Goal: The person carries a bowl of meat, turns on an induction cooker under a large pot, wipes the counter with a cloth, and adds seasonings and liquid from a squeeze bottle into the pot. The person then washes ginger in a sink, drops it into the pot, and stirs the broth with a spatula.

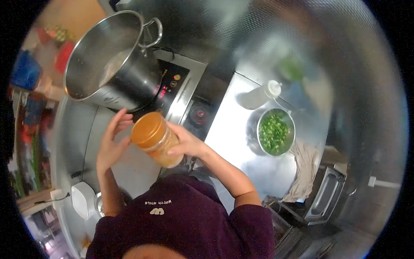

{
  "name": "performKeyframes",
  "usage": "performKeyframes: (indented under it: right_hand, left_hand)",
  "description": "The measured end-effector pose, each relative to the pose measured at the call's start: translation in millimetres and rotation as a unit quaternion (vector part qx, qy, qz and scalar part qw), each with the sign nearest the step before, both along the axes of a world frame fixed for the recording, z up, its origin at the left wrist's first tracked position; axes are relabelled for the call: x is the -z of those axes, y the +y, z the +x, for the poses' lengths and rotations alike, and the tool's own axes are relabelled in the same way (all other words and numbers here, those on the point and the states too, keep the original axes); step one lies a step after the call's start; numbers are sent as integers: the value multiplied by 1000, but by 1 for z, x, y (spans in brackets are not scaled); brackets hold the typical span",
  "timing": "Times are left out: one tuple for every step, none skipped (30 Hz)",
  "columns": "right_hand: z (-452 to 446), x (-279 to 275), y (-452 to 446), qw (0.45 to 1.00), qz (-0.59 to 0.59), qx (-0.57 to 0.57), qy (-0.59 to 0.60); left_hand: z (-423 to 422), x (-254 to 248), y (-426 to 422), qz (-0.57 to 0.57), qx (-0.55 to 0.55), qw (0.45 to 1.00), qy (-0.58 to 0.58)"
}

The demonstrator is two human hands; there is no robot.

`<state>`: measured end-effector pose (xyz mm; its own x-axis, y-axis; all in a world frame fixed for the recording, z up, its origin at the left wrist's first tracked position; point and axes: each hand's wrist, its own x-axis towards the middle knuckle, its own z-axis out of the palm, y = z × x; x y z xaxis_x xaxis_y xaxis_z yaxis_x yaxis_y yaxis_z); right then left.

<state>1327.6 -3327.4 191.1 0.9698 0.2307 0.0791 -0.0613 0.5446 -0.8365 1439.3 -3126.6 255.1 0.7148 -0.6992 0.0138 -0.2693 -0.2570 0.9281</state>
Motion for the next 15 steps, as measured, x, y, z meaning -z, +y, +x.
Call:
performKeyframes:
  right_hand:
    - [-2, -4, -5, 997, -57, 43, -24]
    - [-4, -9, -7, 989, -113, 82, -47]
    - [-7, -13, -6, 963, -230, 119, -76]
    - [-8, -16, -4, 921, -343, 151, -103]
    - [-10, -19, -3, 865, -450, 181, -130]
    - [-13, -20, -1, 885, -419, 164, -116]
    - [-16, -21, 0, 904, -388, 148, -102]
    - [-20, -22, 0, 921, -357, 131, -87]
    - [-25, -18, -3, 973, -220, 64, -36]
    - [-28, -16, -6, 980, -189, 44, -36]
    - [-32, -14, -8, 987, -158, 19, -35]
    - [-34, -12, -11, 991, -128, -12, -34]
    - [-37, -11, -14, 981, -186, 0, -62]
    - [-43, 6, -20, 992, -126, 13, -18]
    - [-47, 24, -29, 997, -67, 19, 25]
  left_hand:
    - [-5, -1, -3, -43, 7, 998, 48]
    - [-11, -4, -7, -84, 12, 992, 96]
    - [-17, -7, -11, -126, 13, 981, 144]
    - [-25, -11, -19, -57, 7, 997, 52]
    - [-36, -16, -31, 11, 0, 999, -43]
    - [-46, -20, -42, 80, -6, 987, -138]
    - [-53, -20, -49, 89, -32, 982, -162]
    - [-55, -21, -50, 79, -5, 981, -175]
    - [-56, -22, -49, 69, 23, 979, -189]
    - [-59, -23, -48, 60, 47, 977, -201]
    - [-65, -26, -50, 48, 54, 976, -207]
    - [-67, -25, -52, 47, 68, 975, -205]
    - [-67, -25, -53, 46, 75, 975, -206]
    - [-68, -26, -52, 48, 76, 973, -211]
    - [-71, -21, -50, 21, 80, 980, -183]
